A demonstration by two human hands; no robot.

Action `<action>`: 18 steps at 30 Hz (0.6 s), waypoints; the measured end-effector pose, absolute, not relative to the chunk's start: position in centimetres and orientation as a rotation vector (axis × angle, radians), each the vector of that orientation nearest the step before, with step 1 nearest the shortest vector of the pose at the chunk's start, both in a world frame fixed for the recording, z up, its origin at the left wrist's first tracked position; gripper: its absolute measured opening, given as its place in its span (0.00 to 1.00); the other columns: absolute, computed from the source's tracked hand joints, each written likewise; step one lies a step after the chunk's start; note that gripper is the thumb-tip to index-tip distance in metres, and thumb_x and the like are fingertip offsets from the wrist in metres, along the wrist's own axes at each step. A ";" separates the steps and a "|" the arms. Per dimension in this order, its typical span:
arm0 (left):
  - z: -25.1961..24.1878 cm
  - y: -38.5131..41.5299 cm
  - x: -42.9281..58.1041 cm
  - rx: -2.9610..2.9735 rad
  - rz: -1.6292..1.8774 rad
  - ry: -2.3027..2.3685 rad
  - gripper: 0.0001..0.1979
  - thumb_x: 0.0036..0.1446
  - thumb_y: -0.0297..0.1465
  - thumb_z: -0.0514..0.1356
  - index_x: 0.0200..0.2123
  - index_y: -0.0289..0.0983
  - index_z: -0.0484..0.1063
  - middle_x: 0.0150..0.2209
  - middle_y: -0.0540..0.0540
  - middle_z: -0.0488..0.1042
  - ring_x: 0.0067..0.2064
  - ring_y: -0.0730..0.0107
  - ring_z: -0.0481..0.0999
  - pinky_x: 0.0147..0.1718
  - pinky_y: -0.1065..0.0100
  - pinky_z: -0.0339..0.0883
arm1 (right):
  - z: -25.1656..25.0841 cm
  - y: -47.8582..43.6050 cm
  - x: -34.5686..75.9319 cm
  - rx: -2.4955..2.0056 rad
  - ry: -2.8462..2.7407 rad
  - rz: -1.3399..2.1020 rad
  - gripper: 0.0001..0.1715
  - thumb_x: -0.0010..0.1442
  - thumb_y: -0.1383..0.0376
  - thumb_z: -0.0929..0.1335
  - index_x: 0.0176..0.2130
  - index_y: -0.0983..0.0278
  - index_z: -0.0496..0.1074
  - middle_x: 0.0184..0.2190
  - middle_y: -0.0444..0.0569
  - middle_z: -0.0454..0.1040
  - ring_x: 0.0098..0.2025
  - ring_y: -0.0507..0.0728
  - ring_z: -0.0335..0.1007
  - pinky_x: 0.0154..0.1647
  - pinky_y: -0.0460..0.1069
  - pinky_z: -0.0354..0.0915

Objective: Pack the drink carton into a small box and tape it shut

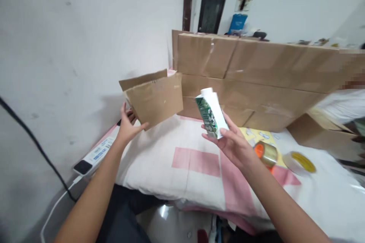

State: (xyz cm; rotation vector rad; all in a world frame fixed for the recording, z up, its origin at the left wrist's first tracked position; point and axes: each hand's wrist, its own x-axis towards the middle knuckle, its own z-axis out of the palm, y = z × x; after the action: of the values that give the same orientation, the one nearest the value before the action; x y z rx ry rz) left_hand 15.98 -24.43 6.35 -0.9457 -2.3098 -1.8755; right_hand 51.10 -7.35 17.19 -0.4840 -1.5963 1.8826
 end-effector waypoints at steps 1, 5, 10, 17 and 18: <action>5.8 -25.3 17.4 -1.135 -1.976 -2.295 0.69 0.31 0.40 0.76 0.71 0.52 0.38 0.65 0.39 0.58 0.65 0.54 0.68 0.61 0.55 0.67 | 17.5 -7.7 53.0 -0.466 -1.606 1.884 0.28 0.54 0.55 0.75 0.54 0.54 0.73 0.51 0.52 0.78 0.49 0.67 0.79 0.50 0.68 0.75; 4.0 -27.5 22.9 -1.613 -1.994 -2.423 0.68 0.34 0.40 0.75 0.71 0.58 0.35 0.67 0.42 0.58 0.65 0.49 0.68 0.61 0.48 0.67 | 17.6 -7.6 57.6 -0.466 -1.536 1.712 0.28 0.49 0.53 0.78 0.47 0.58 0.72 0.45 0.54 0.80 0.44 0.66 0.80 0.46 0.65 0.76; 3.7 -27.7 29.4 -2.021 -1.923 -2.461 0.66 0.37 0.39 0.75 0.72 0.56 0.37 0.70 0.39 0.57 0.67 0.48 0.66 0.61 0.46 0.66 | 18.3 -6.1 59.7 -0.445 -1.574 1.326 0.34 0.46 0.53 0.80 0.49 0.57 0.67 0.46 0.51 0.79 0.39 0.61 0.80 0.41 0.57 0.77; 4.4 -26.9 31.5 -2.026 -2.035 -2.233 0.58 0.46 0.65 0.58 0.73 0.50 0.40 0.71 0.38 0.57 0.68 0.50 0.64 0.61 0.50 0.65 | 18.0 -7.1 59.4 -0.503 -1.693 1.419 0.41 0.59 0.30 0.54 0.43 0.60 0.68 0.32 0.53 0.78 0.31 0.62 0.78 0.23 0.52 0.70; 4.8 -26.9 31.6 -1.898 -2.042 -2.140 0.50 0.51 0.67 0.51 0.72 0.50 0.46 0.70 0.40 0.60 0.66 0.51 0.66 0.59 0.50 0.66 | 17.7 -7.2 59.3 -0.530 -1.708 1.387 0.43 0.59 0.30 0.52 0.43 0.60 0.69 0.32 0.53 0.78 0.33 0.63 0.78 0.24 0.53 0.70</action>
State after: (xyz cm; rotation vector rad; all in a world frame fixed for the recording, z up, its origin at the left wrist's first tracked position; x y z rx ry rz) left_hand 31.59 -26.93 4.81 -1.8978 -2.1399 -2.0422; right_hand 59.33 -7.22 17.70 -0.5301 -1.7083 1.3871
